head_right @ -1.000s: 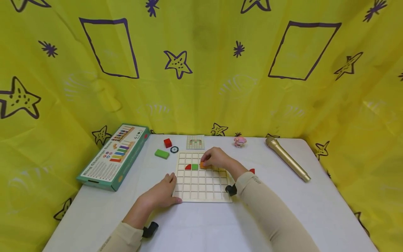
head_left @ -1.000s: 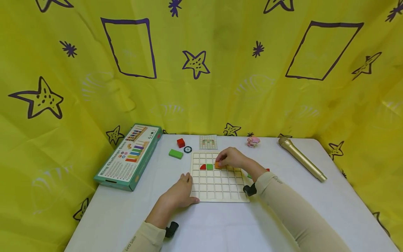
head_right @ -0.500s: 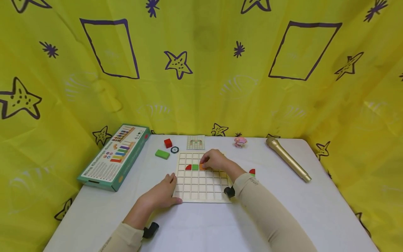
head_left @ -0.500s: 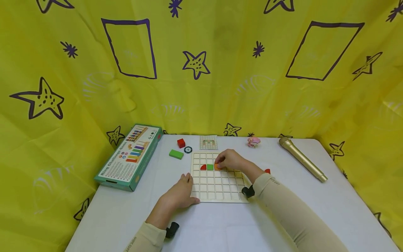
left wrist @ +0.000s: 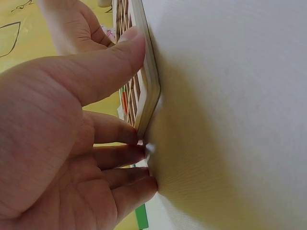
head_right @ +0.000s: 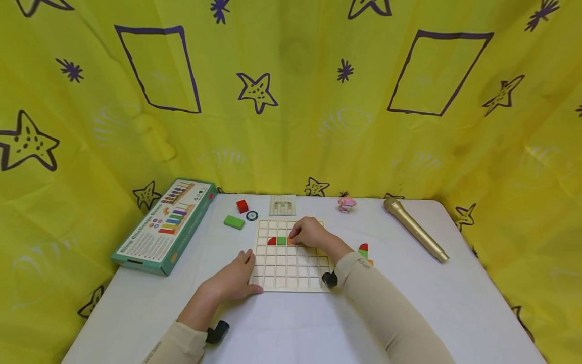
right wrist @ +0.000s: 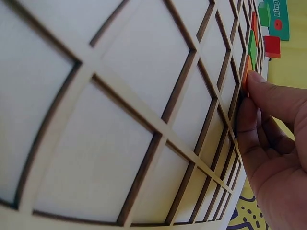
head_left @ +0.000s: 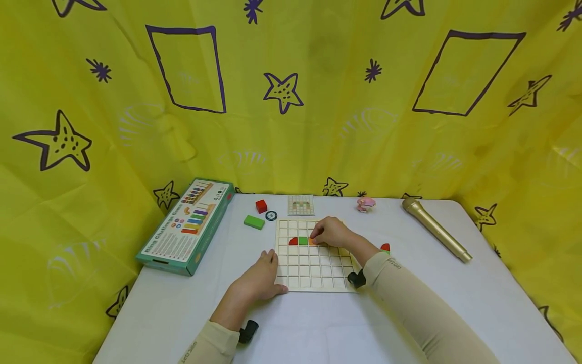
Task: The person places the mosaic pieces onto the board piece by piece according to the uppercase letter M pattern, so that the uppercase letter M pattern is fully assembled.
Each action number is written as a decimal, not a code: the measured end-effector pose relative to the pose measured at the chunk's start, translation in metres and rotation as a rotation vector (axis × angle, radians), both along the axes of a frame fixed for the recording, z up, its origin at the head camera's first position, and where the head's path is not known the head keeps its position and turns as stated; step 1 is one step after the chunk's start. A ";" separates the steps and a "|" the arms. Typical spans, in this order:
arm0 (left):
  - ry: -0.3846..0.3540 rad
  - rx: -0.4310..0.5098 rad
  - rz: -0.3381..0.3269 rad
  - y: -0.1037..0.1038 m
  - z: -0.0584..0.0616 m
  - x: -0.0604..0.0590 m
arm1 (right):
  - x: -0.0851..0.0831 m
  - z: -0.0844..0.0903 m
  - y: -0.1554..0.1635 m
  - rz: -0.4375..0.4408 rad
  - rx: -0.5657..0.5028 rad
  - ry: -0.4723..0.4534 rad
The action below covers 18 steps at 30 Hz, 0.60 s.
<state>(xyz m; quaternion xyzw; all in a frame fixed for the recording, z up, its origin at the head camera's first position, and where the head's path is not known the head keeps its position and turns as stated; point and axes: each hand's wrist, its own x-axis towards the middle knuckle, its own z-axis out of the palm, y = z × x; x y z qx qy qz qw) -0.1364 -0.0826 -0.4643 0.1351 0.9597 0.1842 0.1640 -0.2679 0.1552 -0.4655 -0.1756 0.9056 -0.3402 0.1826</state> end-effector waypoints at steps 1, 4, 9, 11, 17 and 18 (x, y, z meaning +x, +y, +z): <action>0.000 -0.002 0.000 0.000 0.000 0.000 | 0.000 0.000 0.000 -0.003 0.004 0.002; -0.002 -0.006 -0.001 0.001 0.001 0.000 | 0.001 0.000 0.000 -0.011 0.011 -0.002; -0.007 0.003 0.004 0.000 0.001 0.001 | 0.001 -0.002 0.000 -0.021 0.021 0.001; -0.008 0.006 0.005 0.000 0.001 0.001 | 0.001 -0.002 0.001 -0.021 0.022 0.004; -0.001 -0.001 0.003 0.000 -0.001 0.000 | 0.003 -0.002 0.005 -0.014 0.007 0.014; 0.000 -0.004 0.004 0.000 -0.001 0.000 | 0.003 -0.002 0.006 -0.009 0.003 0.021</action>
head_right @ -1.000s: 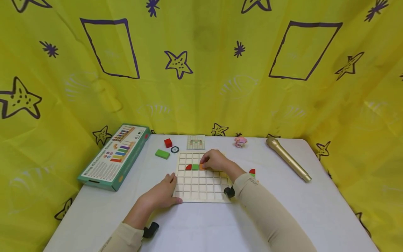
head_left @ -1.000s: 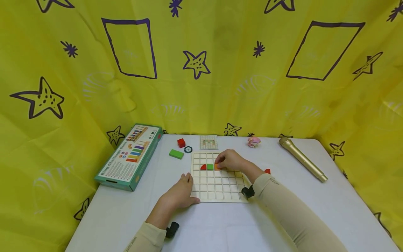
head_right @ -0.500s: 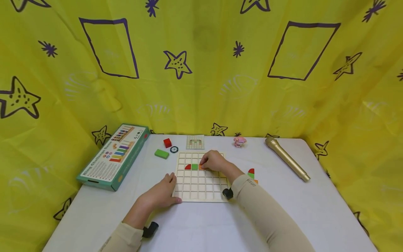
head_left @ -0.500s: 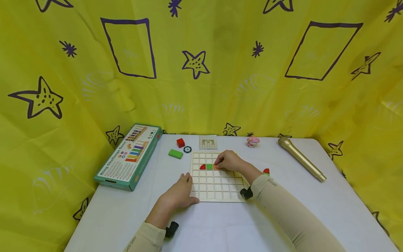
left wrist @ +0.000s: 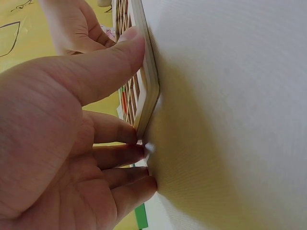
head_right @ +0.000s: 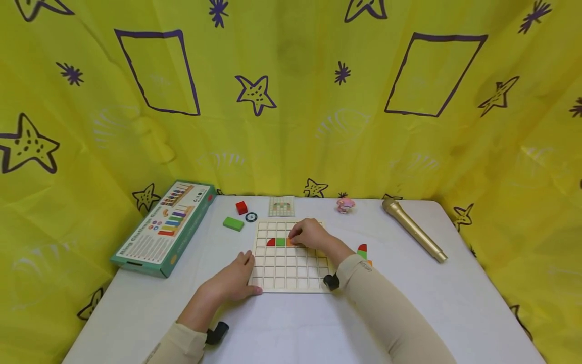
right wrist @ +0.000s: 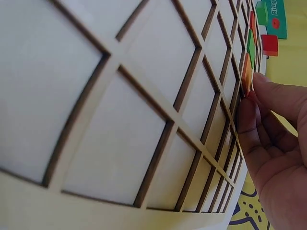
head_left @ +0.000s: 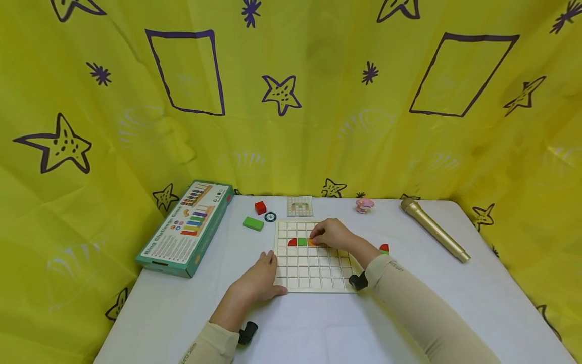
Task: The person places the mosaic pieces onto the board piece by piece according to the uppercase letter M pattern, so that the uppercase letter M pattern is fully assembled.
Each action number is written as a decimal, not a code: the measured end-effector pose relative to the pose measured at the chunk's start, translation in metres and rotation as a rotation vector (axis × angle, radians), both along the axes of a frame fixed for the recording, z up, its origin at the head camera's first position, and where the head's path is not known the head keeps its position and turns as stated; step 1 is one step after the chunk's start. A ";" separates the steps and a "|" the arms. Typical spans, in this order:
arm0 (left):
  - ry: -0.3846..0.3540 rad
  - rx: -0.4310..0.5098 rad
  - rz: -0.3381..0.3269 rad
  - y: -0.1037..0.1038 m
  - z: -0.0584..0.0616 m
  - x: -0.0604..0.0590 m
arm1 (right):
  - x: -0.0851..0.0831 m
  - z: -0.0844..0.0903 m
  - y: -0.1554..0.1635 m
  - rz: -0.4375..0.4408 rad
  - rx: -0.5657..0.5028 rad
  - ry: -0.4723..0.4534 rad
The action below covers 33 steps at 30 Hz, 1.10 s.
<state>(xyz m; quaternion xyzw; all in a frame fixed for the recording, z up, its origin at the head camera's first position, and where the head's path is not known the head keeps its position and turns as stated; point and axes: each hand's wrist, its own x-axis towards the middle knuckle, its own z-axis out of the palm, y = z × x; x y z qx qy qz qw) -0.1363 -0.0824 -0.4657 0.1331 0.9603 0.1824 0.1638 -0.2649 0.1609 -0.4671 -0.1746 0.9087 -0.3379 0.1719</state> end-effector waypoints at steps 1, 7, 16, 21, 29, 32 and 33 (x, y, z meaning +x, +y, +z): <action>0.001 -0.002 0.000 0.000 0.000 0.000 | 0.000 0.000 0.001 0.006 -0.002 0.008; 0.008 -0.009 -0.007 0.001 -0.003 -0.001 | 0.001 0.002 0.009 0.013 0.004 0.033; 0.006 0.012 0.013 0.001 0.001 0.000 | 0.001 0.011 0.026 0.011 0.003 0.048; 0.000 0.022 0.016 0.001 0.001 0.000 | 0.003 0.013 0.039 -0.003 0.017 0.043; 0.001 0.009 0.007 0.001 0.000 0.001 | 0.006 0.015 0.060 -0.013 0.044 0.053; 0.007 0.009 0.006 0.000 -0.002 0.001 | 0.008 0.017 0.066 -0.029 0.046 0.036; 0.008 0.012 0.005 0.000 -0.003 0.001 | 0.008 0.017 0.067 -0.034 0.046 0.031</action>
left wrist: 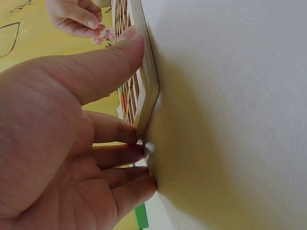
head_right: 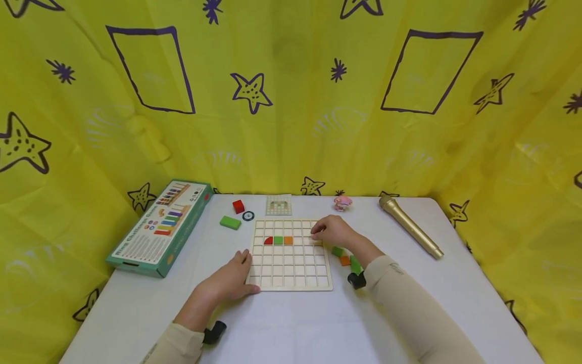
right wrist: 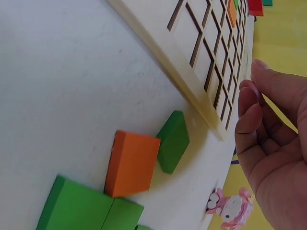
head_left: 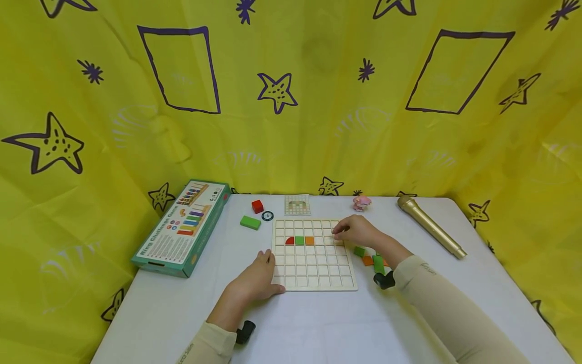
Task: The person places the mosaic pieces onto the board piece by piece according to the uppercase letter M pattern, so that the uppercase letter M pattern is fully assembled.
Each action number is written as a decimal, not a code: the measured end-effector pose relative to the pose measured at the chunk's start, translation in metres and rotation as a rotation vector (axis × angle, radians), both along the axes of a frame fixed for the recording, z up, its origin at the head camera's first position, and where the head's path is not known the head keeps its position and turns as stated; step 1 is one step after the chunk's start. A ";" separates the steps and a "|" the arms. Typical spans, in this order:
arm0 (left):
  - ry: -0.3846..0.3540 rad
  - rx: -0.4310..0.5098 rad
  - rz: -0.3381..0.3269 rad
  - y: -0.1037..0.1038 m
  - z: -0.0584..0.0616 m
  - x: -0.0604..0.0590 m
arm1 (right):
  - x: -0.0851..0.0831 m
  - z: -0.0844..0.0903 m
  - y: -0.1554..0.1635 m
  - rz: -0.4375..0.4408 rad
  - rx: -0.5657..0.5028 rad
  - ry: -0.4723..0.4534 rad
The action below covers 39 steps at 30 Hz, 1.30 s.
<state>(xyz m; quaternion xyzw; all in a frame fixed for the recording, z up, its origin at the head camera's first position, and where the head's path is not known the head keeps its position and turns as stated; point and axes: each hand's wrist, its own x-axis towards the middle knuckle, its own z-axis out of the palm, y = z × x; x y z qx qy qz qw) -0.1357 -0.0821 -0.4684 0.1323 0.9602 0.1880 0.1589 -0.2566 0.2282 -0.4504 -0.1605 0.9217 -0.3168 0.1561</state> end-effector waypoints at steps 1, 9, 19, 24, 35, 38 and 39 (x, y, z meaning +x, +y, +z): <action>0.000 0.002 -0.001 0.000 0.000 0.000 | 0.000 0.000 0.002 -0.001 0.000 -0.003; 0.003 -0.003 -0.010 0.000 0.000 0.000 | 0.003 -0.001 0.012 -0.023 0.017 -0.023; 0.005 -0.018 -0.014 0.001 -0.001 -0.002 | 0.012 0.005 0.021 -0.029 0.034 -0.029; -0.003 -0.012 -0.009 0.001 0.001 -0.003 | 0.013 0.004 0.030 -0.041 0.059 -0.052; -0.010 -0.005 -0.008 0.000 -0.001 -0.004 | 0.020 0.000 0.042 -0.038 0.052 -0.043; -0.010 0.001 -0.009 -0.001 -0.001 -0.004 | 0.022 -0.001 0.043 -0.046 0.043 -0.054; -0.011 0.001 -0.010 -0.001 -0.001 -0.004 | 0.023 -0.002 0.043 -0.048 0.040 -0.058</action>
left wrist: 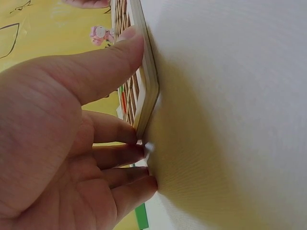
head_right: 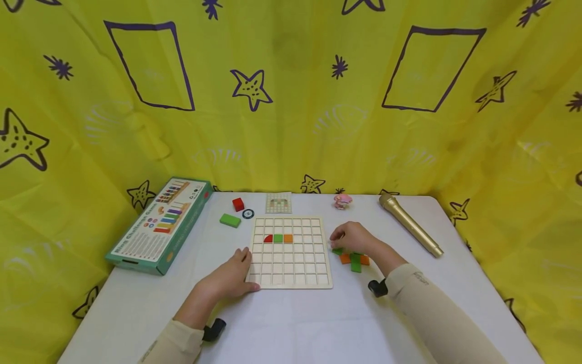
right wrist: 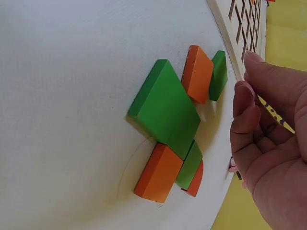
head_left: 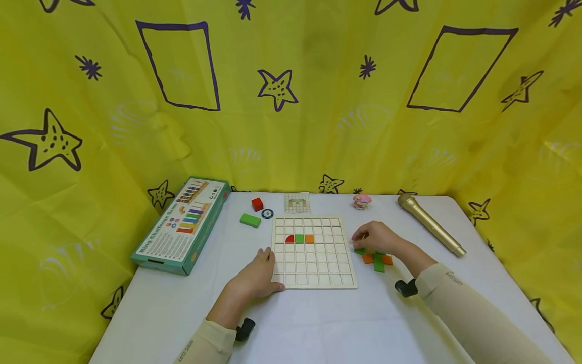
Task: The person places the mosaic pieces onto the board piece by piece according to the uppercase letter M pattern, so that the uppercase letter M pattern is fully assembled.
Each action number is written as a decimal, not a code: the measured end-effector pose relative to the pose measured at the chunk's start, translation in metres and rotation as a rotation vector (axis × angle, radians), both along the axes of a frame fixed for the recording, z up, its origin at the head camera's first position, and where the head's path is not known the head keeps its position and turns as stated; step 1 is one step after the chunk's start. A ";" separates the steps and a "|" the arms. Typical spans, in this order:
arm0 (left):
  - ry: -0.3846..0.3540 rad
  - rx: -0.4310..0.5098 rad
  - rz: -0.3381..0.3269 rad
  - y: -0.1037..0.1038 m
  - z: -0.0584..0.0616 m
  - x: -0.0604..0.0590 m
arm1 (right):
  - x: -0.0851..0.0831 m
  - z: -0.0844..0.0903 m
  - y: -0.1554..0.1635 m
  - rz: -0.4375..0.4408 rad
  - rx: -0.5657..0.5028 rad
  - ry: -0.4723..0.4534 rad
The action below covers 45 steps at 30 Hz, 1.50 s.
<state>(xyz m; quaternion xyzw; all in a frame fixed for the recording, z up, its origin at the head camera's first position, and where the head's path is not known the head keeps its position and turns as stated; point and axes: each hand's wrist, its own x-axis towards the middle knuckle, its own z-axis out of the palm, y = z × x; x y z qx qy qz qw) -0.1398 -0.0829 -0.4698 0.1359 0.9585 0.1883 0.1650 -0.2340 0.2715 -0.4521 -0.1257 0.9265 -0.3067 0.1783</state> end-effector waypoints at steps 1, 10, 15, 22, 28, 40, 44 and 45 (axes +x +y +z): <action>0.002 -0.002 -0.002 0.000 0.000 0.000 | 0.001 0.000 0.000 -0.003 -0.005 -0.006; 0.010 0.003 -0.008 -0.001 0.002 0.001 | 0.003 -0.002 0.003 0.010 0.001 -0.001; 0.017 0.005 -0.009 -0.002 0.004 0.001 | 0.005 -0.003 0.007 0.043 0.023 0.027; 0.015 0.006 -0.010 -0.003 0.006 0.001 | 0.008 -0.003 0.008 0.056 0.045 0.038; 0.016 0.013 -0.011 -0.002 0.005 0.000 | 0.005 -0.003 0.003 0.053 0.048 0.010; 0.012 0.008 0.000 -0.002 0.003 0.001 | 0.008 -0.004 0.000 0.033 0.033 -0.004; 0.013 0.003 -0.003 -0.001 0.004 0.002 | 0.009 -0.006 -0.001 0.044 0.025 0.020; 0.013 0.003 -0.003 -0.001 0.004 0.002 | 0.009 -0.007 0.000 0.045 0.022 0.025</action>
